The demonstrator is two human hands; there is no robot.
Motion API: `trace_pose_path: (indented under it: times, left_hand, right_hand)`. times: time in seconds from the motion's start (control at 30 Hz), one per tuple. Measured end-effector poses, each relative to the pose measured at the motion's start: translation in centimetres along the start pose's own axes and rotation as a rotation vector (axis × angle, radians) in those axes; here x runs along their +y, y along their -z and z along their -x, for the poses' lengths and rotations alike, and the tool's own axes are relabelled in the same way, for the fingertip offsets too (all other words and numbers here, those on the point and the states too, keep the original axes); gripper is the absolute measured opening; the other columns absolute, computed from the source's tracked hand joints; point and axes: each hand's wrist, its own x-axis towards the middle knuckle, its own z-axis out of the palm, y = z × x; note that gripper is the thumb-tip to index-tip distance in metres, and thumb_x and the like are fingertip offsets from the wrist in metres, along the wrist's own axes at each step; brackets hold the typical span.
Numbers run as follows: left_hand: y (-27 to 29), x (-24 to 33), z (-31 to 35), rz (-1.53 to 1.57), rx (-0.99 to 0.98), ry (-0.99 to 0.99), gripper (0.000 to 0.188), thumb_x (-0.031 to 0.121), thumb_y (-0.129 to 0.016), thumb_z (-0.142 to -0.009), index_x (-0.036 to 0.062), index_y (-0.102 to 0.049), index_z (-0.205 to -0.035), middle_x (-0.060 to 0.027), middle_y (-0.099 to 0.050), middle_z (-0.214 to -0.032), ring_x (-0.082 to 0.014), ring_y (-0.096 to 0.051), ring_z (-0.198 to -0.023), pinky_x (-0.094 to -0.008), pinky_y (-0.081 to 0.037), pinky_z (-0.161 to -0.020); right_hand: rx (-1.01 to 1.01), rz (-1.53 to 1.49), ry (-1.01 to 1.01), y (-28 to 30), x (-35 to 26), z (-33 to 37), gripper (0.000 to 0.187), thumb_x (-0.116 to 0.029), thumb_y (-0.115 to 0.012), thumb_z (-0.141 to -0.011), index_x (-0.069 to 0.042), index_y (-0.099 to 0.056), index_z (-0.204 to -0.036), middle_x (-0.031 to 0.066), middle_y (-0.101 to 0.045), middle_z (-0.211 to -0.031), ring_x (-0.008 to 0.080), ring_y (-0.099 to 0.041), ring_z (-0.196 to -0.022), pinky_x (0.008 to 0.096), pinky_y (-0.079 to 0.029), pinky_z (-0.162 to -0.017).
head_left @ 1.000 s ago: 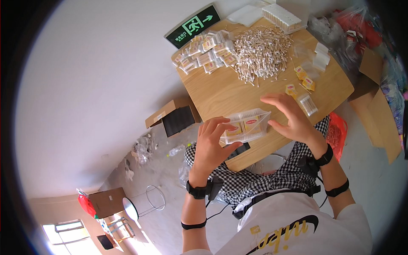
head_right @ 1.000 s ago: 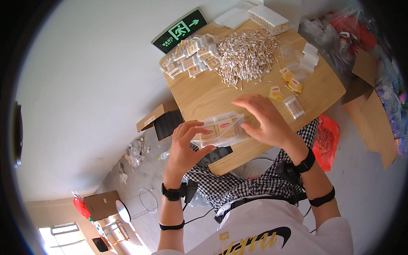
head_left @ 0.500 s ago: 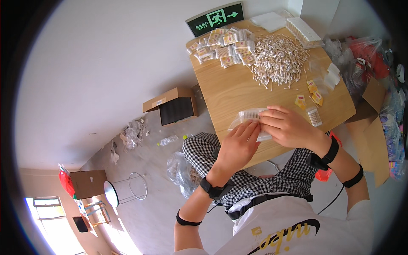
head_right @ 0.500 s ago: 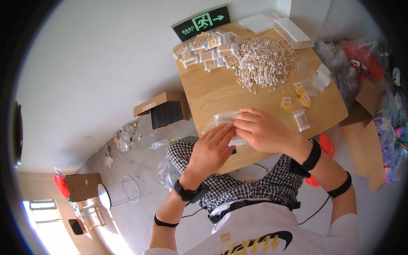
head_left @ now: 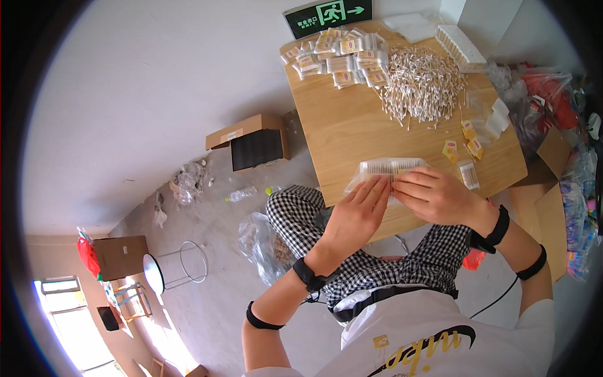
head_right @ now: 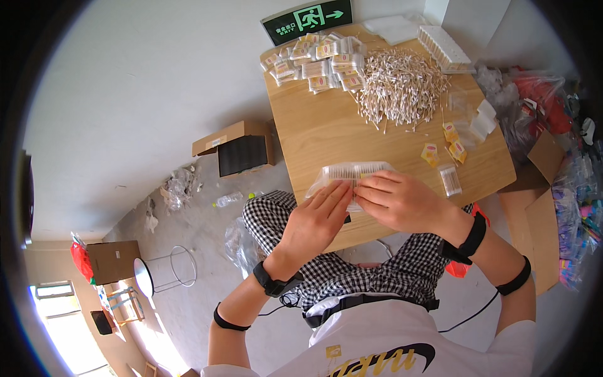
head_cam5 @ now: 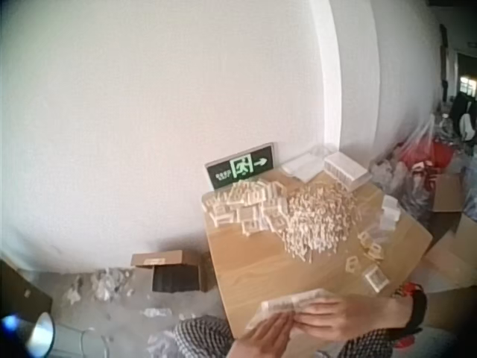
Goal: The recorder is sorting and bagging packs of cotton swabs into larger plastic bags while sitting on the floor.
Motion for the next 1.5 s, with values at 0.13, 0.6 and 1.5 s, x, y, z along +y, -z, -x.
trace_pose_path:
  times: [0.13,0.6,1.5]
  left_hand:
    - [0.1,-0.1,-0.4,0.034,0.021,0.028,0.038,0.008,-0.064,-0.079,-0.0031,-0.059,-0.114,-0.0143,-0.061,-0.12,-0.0273,-0.058,-0.114,-0.0366,-0.05,-0.092]
    - [-0.9,1.0,-1.0,-0.021,0.036,0.05,0.037,0.009,-0.064,-0.077,-0.0047,-0.059,-0.112,-0.016,-0.06,-0.119,-0.0292,-0.058,-0.113,-0.0384,-0.049,-0.095]
    - [0.6,-0.4,-2.5,0.288,-0.002,0.204,0.03,-0.002,-0.066,-0.071,0.0002,-0.06,-0.1,-0.0103,-0.062,-0.109,-0.0292,-0.061,-0.098,-0.0358,-0.054,-0.077]
  right_hand:
    - [-0.015,-0.033,-0.034,0.2,0.2,0.4,0.029,-0.008,-0.063,-0.071,-0.001,-0.066,-0.099,0.007,-0.065,-0.108,0.0213,-0.059,-0.107,0.0355,-0.046,-0.094]
    - [0.13,0.101,-0.616,-4.4,1.5,-3.4,0.035,-0.015,-0.054,-0.092,0.001,-0.051,-0.123,0.0164,-0.057,-0.124,0.0309,-0.05,-0.121,0.0451,-0.035,-0.105]
    - [0.033,-0.028,-0.679,-7.0,1.9,-1.9,0.034,-0.015,-0.049,-0.094,0.001,-0.049,-0.124,0.0193,-0.059,-0.122,0.0324,-0.051,-0.122,0.0449,-0.036,-0.106]
